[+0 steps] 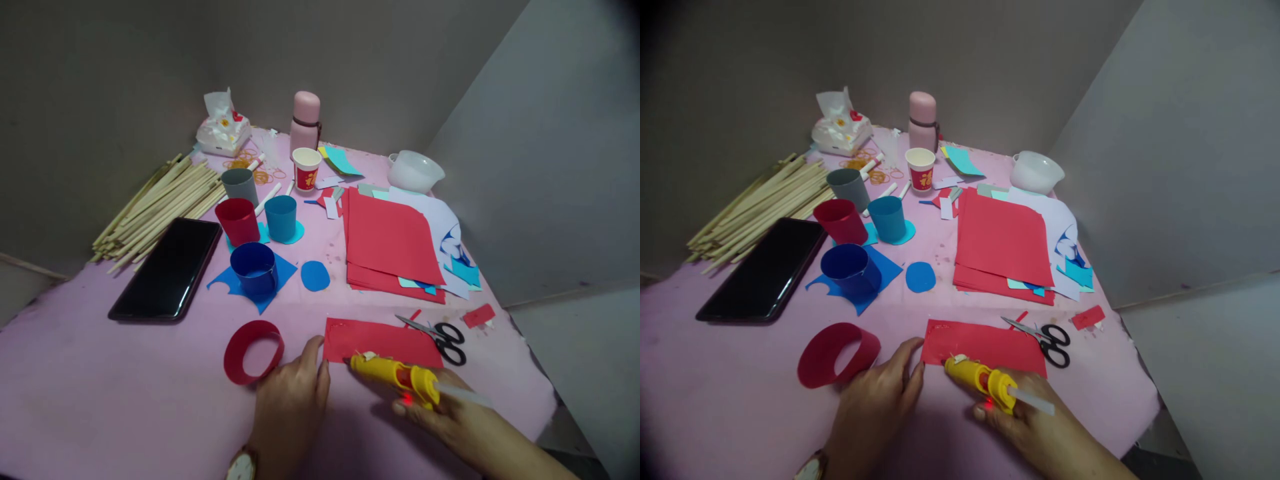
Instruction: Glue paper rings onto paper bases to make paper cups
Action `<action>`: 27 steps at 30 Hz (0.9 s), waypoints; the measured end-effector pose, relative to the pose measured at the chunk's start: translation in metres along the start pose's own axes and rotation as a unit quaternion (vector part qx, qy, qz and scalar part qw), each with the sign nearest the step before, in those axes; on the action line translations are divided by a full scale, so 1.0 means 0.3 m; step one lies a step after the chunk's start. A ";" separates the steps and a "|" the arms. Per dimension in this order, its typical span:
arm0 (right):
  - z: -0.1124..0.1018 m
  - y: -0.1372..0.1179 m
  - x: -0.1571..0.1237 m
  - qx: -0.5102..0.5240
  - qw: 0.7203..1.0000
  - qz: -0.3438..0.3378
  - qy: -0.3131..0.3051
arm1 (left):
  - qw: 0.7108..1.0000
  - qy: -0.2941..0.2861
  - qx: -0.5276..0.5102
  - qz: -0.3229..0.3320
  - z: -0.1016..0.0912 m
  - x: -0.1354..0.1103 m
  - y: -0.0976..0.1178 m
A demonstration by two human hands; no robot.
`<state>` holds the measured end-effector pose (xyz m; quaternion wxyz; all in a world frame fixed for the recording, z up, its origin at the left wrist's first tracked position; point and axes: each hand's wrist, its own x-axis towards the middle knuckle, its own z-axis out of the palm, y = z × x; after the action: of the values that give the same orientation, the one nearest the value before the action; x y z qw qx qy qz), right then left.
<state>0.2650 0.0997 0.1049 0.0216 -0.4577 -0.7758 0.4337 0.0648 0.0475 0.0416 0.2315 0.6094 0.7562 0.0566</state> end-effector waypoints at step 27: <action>-0.004 0.030 -0.009 -0.047 0.999 -0.002 0.007 | 1.000 0.020 0.007 0.009 0.010 0.001 -0.007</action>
<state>0.2733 0.1002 0.1004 0.0065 -0.4596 -0.7962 0.3935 0.0643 0.0467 0.0381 0.2119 0.6167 0.7553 0.0654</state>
